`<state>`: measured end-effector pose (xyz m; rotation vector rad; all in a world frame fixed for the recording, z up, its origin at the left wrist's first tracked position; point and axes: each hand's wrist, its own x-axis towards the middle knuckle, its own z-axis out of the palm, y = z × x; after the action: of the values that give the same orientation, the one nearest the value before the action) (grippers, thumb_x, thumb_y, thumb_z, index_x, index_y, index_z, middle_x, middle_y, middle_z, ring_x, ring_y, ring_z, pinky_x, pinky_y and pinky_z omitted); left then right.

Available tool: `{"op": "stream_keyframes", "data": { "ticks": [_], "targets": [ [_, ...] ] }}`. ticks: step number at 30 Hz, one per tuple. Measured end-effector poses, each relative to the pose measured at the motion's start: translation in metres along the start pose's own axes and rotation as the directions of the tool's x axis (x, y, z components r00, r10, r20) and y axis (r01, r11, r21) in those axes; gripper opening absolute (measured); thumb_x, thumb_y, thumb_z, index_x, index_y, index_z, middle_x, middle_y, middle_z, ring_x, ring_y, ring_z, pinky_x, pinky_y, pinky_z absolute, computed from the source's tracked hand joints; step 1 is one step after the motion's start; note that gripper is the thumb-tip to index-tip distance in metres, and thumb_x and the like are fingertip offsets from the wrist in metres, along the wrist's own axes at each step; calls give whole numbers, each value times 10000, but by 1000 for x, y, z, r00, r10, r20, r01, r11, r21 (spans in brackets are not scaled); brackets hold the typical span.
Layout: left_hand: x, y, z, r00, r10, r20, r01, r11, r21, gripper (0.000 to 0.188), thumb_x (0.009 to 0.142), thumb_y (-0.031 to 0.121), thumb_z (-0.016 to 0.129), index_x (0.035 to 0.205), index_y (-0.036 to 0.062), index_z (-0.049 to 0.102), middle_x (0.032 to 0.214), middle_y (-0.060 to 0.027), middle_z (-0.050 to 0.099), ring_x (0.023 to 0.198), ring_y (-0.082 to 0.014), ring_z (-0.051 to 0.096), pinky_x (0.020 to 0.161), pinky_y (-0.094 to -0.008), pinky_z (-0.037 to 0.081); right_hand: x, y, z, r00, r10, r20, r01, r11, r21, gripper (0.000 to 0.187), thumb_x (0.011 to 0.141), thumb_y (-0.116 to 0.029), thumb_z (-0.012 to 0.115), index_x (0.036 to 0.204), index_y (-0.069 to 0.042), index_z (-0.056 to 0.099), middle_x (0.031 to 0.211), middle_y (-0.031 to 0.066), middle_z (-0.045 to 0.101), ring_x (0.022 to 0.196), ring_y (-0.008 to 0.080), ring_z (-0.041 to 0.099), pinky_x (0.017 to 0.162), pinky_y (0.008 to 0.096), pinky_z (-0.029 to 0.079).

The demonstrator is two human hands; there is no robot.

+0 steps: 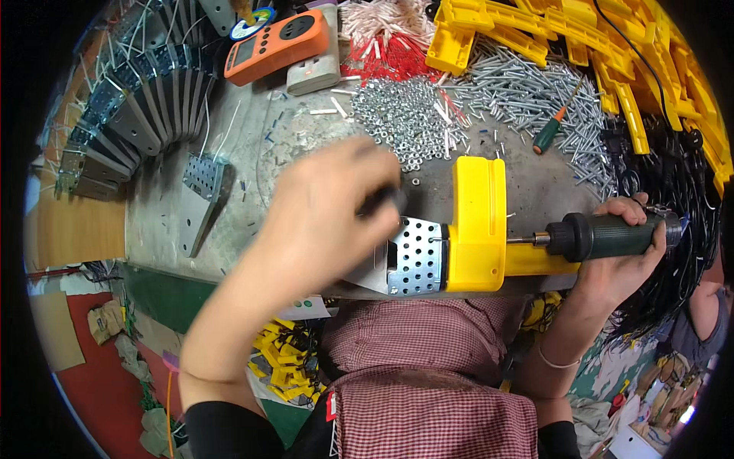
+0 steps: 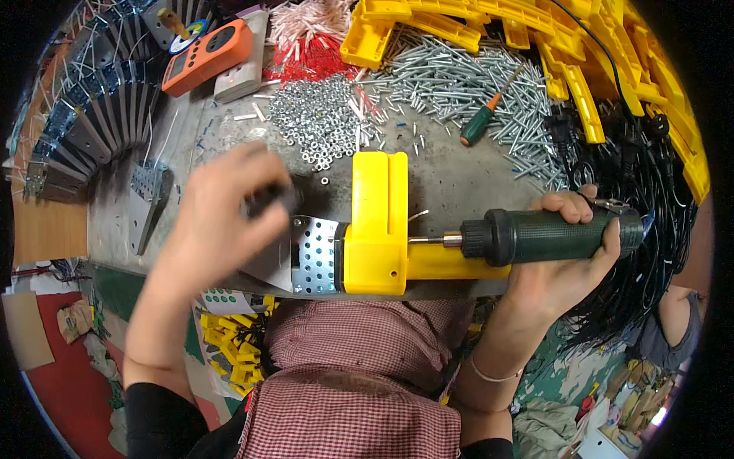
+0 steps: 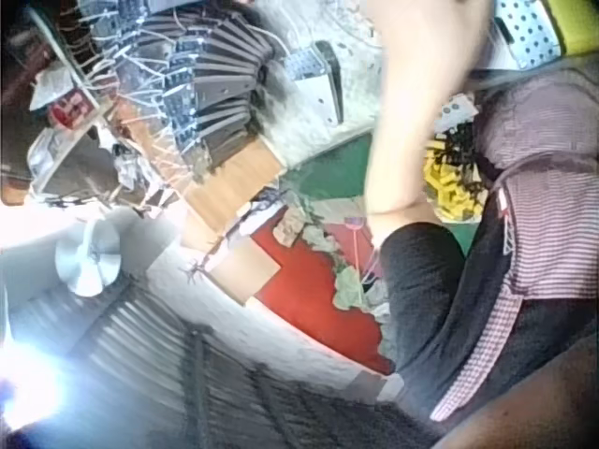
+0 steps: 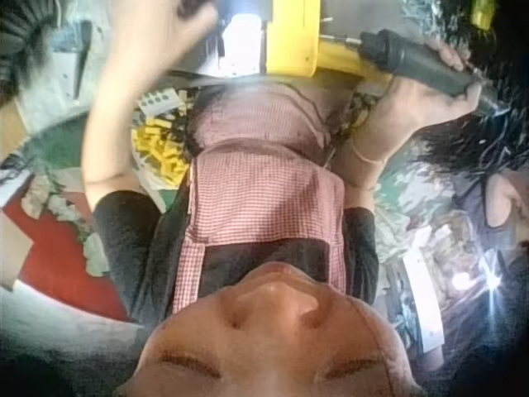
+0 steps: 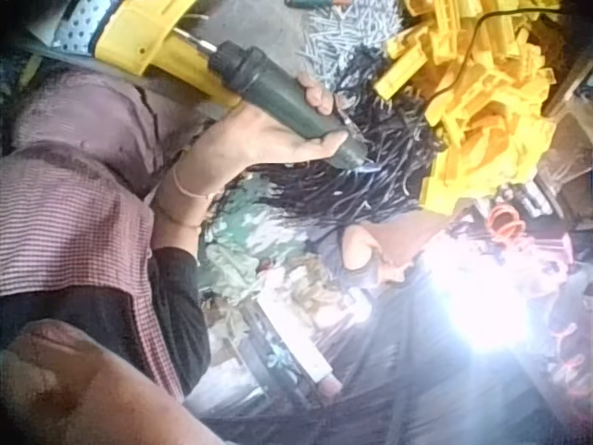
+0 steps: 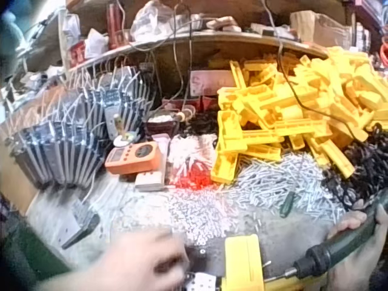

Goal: The person solders wires to a circuit board with a soldering iron, then screws a metal plate onto a yellow plastic housing with an electric screwdriver.

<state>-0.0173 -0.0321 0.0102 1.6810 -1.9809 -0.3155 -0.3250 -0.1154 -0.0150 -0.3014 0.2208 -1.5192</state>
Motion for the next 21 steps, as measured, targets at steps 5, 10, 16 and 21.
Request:
{"op": "stream_keyframes", "data": {
  "ticks": [5,10,16,21],
  "targets": [
    [-37,27,32,986,-13,-165,-18,983,-185,193,637,57,676,802,17,582,746,-119,517,681,-311,545,603,-377,449,1,0,1,999,24,30,-24,1000,14,371,866,-182,625,1118,38,464,824,58,486,790,174,525,867,366,446],
    [-37,25,42,964,48,-261,-96,981,-171,227,595,30,681,803,22,592,738,-107,535,644,-291,541,544,-364,428,1,0,0,998,42,37,-43,999,30,336,864,-184,631,1077,23,473,825,55,492,787,175,526,859,364,446],
    [-36,25,45,950,136,-281,-165,983,-83,248,568,-2,661,808,28,605,731,-86,526,622,-257,526,512,-342,415,0,5,3,997,65,42,-69,993,94,315,868,-190,630,1058,12,479,822,49,496,786,176,519,864,362,450],
    [-35,29,42,947,180,-264,-182,983,20,217,602,-4,659,812,34,619,749,-67,532,626,-226,531,491,-313,417,-1,7,9,996,74,45,-79,990,117,319,875,-199,624,1066,11,476,822,46,498,793,175,518,868,362,453]
  ]
}}
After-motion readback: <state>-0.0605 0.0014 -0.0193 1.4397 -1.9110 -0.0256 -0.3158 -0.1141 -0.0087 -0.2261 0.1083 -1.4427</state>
